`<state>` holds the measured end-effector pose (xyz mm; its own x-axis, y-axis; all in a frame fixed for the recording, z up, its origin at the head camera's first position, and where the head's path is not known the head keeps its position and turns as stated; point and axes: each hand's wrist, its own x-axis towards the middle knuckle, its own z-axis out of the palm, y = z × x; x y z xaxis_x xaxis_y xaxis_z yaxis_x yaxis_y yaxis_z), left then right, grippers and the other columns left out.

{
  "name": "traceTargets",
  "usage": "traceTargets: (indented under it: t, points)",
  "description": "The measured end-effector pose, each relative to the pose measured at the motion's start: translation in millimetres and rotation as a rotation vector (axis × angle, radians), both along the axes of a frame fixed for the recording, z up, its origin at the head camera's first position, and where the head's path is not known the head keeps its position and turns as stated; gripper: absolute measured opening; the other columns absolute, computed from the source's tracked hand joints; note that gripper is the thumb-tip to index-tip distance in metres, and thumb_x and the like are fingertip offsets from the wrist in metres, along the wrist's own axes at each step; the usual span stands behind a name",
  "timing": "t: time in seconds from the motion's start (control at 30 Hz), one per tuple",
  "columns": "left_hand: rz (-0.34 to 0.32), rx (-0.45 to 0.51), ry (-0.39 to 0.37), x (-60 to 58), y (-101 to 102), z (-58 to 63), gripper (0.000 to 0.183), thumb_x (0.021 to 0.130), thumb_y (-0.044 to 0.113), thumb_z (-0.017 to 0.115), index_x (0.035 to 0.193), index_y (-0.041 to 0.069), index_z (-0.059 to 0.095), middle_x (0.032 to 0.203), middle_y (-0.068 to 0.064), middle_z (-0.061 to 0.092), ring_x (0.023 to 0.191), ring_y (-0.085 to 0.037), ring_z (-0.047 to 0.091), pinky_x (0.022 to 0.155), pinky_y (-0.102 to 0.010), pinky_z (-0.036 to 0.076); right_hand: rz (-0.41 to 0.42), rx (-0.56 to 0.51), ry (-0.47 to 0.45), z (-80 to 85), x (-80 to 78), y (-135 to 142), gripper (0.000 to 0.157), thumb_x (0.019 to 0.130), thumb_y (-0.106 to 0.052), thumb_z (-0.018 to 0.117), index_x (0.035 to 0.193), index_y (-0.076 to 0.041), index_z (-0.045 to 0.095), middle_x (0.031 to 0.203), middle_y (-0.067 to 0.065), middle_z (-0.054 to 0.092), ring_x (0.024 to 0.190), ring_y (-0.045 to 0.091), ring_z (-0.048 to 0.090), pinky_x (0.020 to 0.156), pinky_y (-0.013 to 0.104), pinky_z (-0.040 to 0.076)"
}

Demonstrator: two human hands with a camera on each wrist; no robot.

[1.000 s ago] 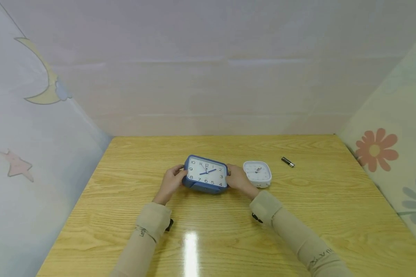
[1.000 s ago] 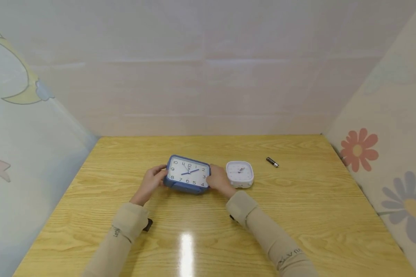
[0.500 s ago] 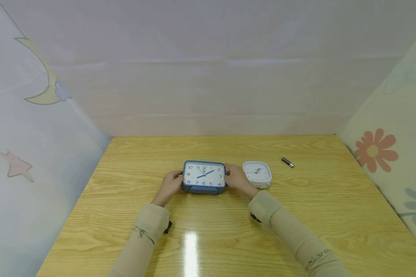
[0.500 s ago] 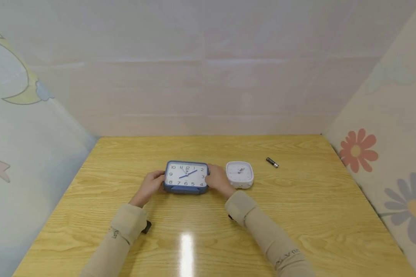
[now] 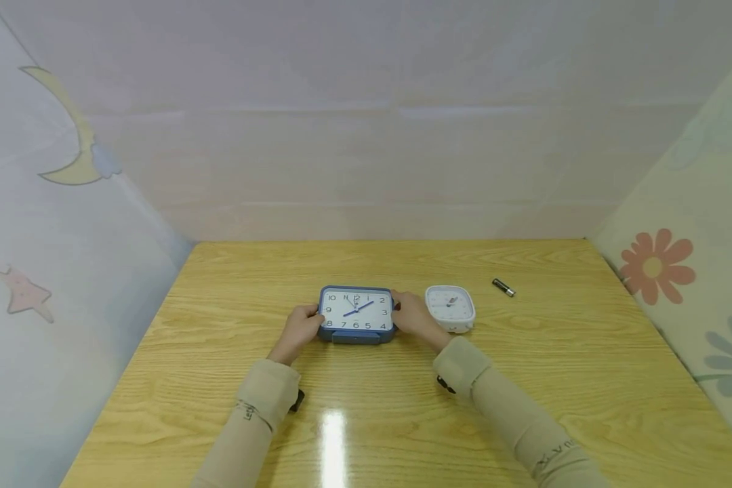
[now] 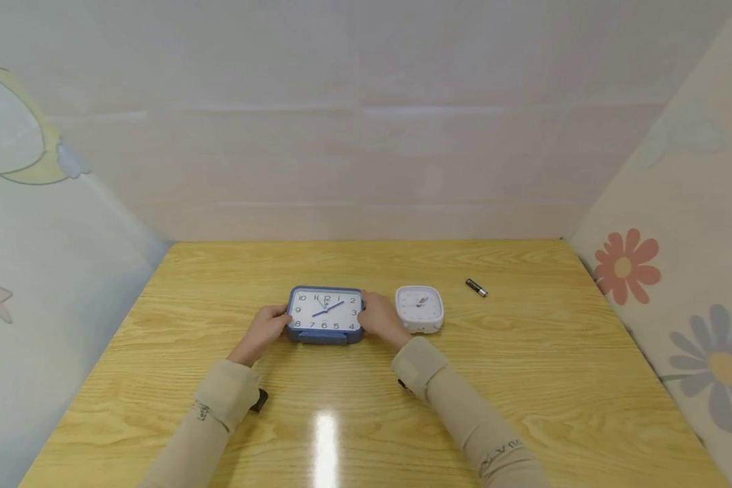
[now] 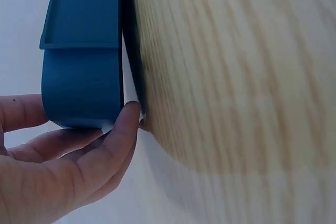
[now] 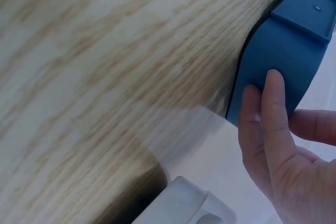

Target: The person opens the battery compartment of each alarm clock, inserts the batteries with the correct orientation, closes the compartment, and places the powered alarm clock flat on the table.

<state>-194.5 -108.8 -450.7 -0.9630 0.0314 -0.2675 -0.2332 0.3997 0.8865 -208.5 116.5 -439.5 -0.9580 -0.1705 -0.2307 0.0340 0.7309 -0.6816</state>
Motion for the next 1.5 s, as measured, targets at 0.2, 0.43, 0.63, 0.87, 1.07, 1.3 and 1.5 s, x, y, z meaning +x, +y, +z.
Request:
traceTargets:
  t: [0.2, 0.43, 0.63, 0.87, 1.07, 1.3, 1.5]
  points:
    - [0.001, -0.021, 0.024, 1.6, 1, 3.6, 0.032, 0.087, 0.001, 0.041, 0.112, -0.007, 0.059, 0.095, -0.013, 0.060, 0.070, -0.017, 0.046, 0.056, -0.024, 0.036, -0.004, -0.038, -0.024, 0.3, -0.5, 0, 0.055, 0.085, 0.002, 0.046, 0.138, 0.003, 0.033, 0.121, 0.027, 0.051, 0.058, 0.018, 0.055, 0.050, 0.027, 0.050]
    - [-0.006, -0.032, -0.003, 0.8, 3, -0.6, 0.034, 0.085, -0.003, 0.040, 0.115, -0.011, 0.056, 0.103, -0.017, 0.060, 0.079, -0.019, 0.050, 0.061, -0.024, 0.040, -0.036, -0.088, -0.047, -2.5, -2.3, 1, 0.055, 0.085, 0.002, 0.048, 0.138, 0.001, 0.033, 0.111, 0.027, 0.055, 0.058, 0.017, 0.056, 0.052, 0.028, 0.052]
    - [-0.044, -0.062, 0.007, -0.4, 3, -3.5, 0.035, 0.085, -0.004, 0.038, 0.115, -0.012, 0.054, 0.103, -0.018, 0.060, 0.083, -0.020, 0.052, 0.066, -0.025, 0.044, -0.037, -0.105, -0.042, -2.2, -1.1, 1, 0.055, 0.085, 0.001, 0.050, 0.138, 0.001, 0.034, 0.110, 0.027, 0.056, 0.060, 0.018, 0.058, 0.053, 0.028, 0.052]
    - [-0.074, -0.148, 0.091, 0.8, 2, 1.1, 0.041, 0.088, 0.005, 0.046, 0.125, -0.012, 0.046, 0.112, -0.023, 0.055, 0.098, -0.030, 0.054, 0.078, -0.036, 0.048, -0.088, -0.108, 0.012, -2.9, 4.3, 3, 0.051, 0.084, 0.000, 0.054, 0.134, -0.001, 0.043, 0.096, 0.018, 0.060, 0.060, 0.018, 0.057, 0.051, 0.026, 0.050]
    - [-0.008, -0.214, 0.224, 4.1, 2, 8.0, 0.039, 0.086, 0.012, 0.056, 0.119, -0.009, 0.053, 0.097, -0.018, 0.058, 0.088, -0.029, 0.057, 0.071, -0.037, 0.049, -0.116, -0.070, 0.119, -1.3, 10.7, 6, 0.041, 0.083, -0.007, 0.059, 0.122, 0.003, 0.055, 0.083, 0.009, 0.060, 0.062, 0.014, 0.053, 0.052, 0.024, 0.043]
    - [0.005, -0.135, 0.271, 10.7, 6, 14.5, 0.035, 0.085, 0.013, 0.058, 0.115, -0.006, 0.057, 0.081, -0.009, 0.055, 0.070, -0.019, 0.052, 0.054, -0.026, 0.043, -0.205, -0.221, 0.099, 4.2, 24.3, 14, 0.030, 0.085, -0.012, 0.061, 0.111, 0.003, 0.060, 0.086, 0.013, 0.060, 0.061, 0.028, 0.062, 0.050, 0.029, 0.049]
    - [-0.030, -0.047, 0.257, 15.0, 11, 14.6, 0.033, 0.084, 0.011, 0.058, 0.113, -0.006, 0.058, 0.077, -0.009, 0.056, 0.058, -0.013, 0.046, 0.049, -0.024, 0.039, -0.200, -0.338, 0.035, 8.8, 35.0, 24, 0.030, 0.087, -0.010, 0.057, 0.111, 0.008, 0.056, 0.087, 0.022, 0.062, 0.068, 0.036, 0.062, 0.057, 0.039, 0.053]
